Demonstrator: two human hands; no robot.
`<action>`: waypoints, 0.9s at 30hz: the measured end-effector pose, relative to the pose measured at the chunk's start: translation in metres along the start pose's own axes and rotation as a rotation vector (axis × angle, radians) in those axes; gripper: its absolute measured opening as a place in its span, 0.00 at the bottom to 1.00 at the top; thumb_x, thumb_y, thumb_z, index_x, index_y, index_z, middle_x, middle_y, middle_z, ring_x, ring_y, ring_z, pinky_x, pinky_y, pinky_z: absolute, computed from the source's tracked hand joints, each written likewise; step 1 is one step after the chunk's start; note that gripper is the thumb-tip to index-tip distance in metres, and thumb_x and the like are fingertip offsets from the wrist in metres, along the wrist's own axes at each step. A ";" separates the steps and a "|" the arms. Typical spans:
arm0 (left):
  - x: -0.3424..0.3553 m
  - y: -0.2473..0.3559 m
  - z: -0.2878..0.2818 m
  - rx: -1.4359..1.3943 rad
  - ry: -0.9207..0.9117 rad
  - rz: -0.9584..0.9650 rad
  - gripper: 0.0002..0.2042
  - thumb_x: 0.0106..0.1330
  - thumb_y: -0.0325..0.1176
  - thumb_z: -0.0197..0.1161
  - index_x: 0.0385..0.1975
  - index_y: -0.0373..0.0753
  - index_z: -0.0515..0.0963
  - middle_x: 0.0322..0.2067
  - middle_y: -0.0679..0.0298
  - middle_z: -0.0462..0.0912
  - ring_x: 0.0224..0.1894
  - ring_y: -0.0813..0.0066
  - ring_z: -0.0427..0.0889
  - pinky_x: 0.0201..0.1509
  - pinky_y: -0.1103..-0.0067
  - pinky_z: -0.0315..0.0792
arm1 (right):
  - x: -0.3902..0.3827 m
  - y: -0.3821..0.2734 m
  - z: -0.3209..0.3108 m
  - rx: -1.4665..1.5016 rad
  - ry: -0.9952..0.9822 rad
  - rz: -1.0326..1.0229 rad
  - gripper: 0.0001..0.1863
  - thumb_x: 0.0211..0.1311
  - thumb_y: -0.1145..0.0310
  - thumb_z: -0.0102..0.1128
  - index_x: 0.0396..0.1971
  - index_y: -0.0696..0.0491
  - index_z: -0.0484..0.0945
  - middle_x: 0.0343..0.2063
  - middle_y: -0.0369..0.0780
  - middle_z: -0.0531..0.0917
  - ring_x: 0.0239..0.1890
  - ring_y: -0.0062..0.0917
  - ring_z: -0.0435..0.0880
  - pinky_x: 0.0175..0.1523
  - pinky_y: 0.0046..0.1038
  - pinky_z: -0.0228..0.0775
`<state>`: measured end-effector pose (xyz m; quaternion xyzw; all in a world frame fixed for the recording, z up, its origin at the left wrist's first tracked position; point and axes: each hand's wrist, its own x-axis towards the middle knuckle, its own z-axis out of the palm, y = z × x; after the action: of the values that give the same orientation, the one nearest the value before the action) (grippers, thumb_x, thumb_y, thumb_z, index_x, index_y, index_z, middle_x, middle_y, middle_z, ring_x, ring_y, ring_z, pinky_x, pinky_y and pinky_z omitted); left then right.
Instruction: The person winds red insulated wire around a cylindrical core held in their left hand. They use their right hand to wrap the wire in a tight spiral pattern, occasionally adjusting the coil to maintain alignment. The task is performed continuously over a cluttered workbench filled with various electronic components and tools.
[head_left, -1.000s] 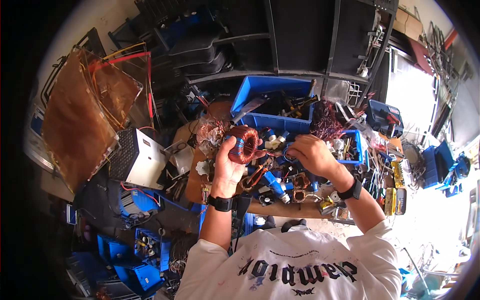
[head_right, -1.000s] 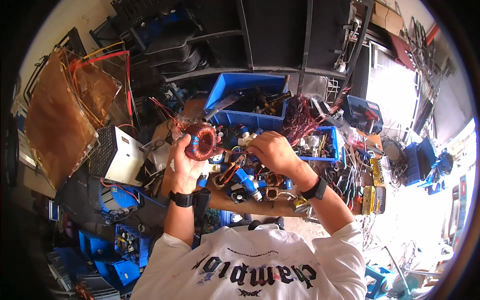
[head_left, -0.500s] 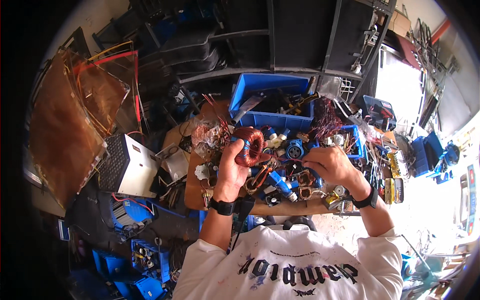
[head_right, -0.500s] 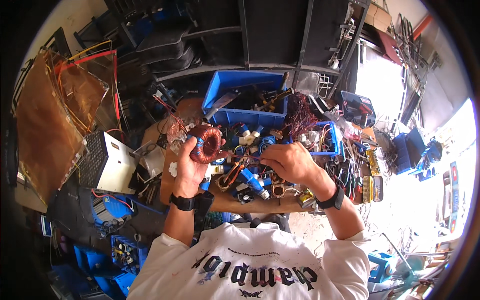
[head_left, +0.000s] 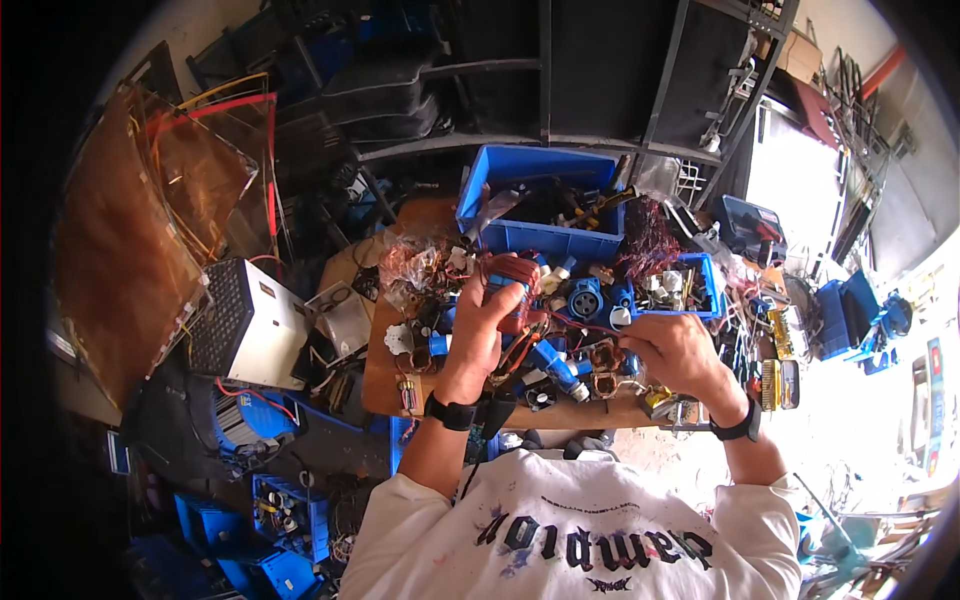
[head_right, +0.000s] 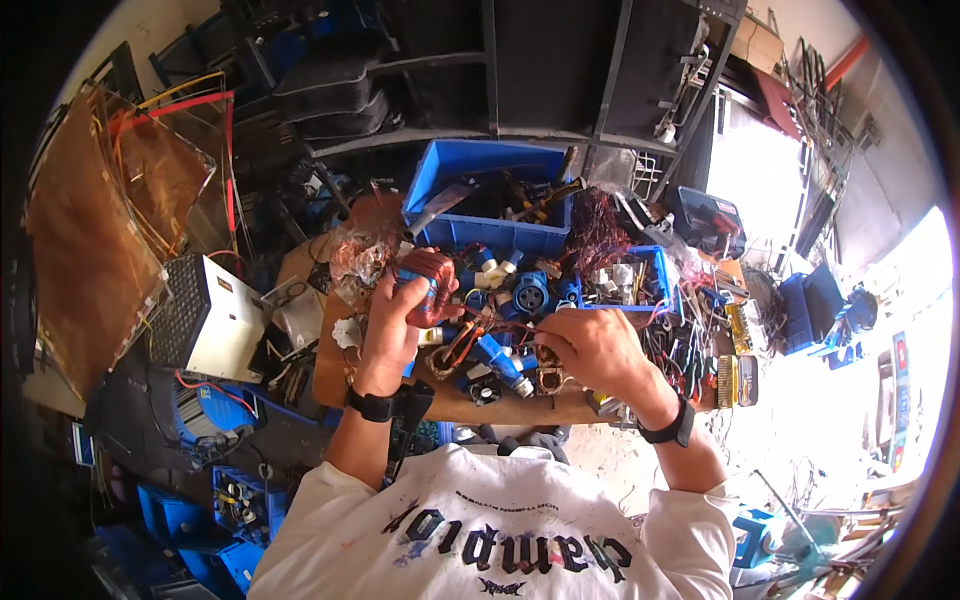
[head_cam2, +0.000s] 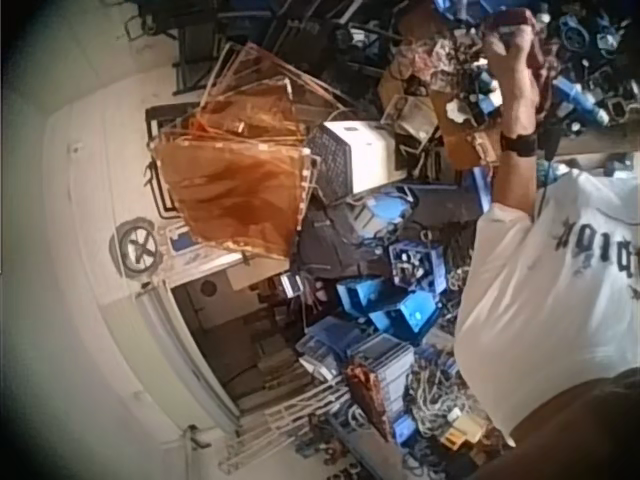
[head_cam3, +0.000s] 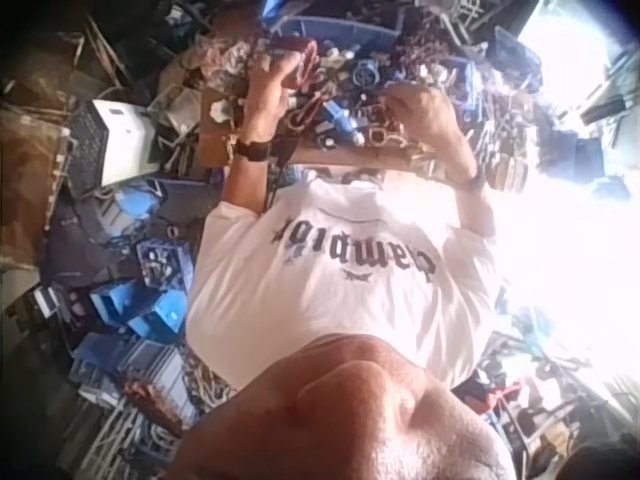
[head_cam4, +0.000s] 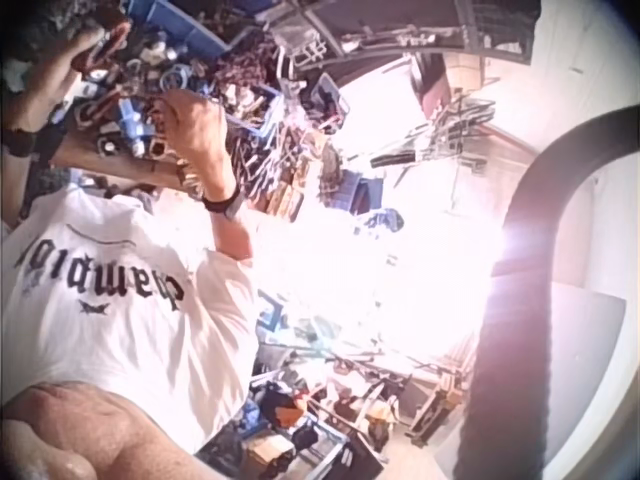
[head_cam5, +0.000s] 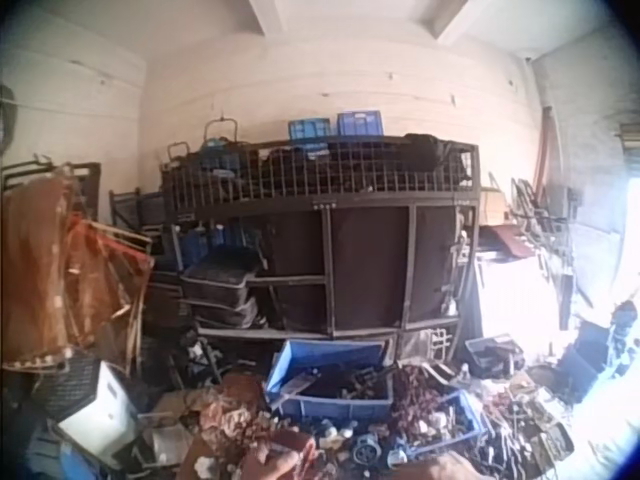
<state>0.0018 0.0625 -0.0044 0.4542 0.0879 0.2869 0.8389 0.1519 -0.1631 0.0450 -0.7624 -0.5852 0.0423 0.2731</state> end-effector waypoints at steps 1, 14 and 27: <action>-0.001 -0.002 0.001 -0.001 -0.010 -0.028 0.23 0.63 0.35 0.67 0.56 0.37 0.70 0.48 0.58 0.80 0.46 0.71 0.82 0.41 0.70 0.85 | -0.003 0.002 -0.001 -0.014 0.002 -0.028 0.07 0.61 0.65 0.62 0.31 0.53 0.84 0.25 0.41 0.84 0.29 0.39 0.83 0.33 0.36 0.74; -0.012 -0.018 0.019 -0.084 -0.115 -0.098 0.25 0.64 0.34 0.65 0.60 0.35 0.68 0.52 0.55 0.79 0.49 0.65 0.82 0.45 0.65 0.85 | -0.024 -0.003 0.016 0.036 0.018 0.016 0.07 0.62 0.66 0.61 0.32 0.53 0.83 0.27 0.42 0.84 0.30 0.41 0.83 0.34 0.38 0.75; -0.011 -0.027 0.027 -0.084 -0.082 -0.101 0.23 0.66 0.32 0.64 0.60 0.38 0.68 0.53 0.57 0.79 0.49 0.67 0.81 0.43 0.65 0.85 | -0.029 -0.009 0.030 0.071 0.115 0.081 0.08 0.63 0.65 0.61 0.33 0.54 0.83 0.28 0.41 0.84 0.30 0.41 0.83 0.34 0.37 0.75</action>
<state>0.0148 0.0256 -0.0121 0.4248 0.0640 0.2289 0.8735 0.1234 -0.1769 0.0163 -0.7765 -0.5353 0.0305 0.3311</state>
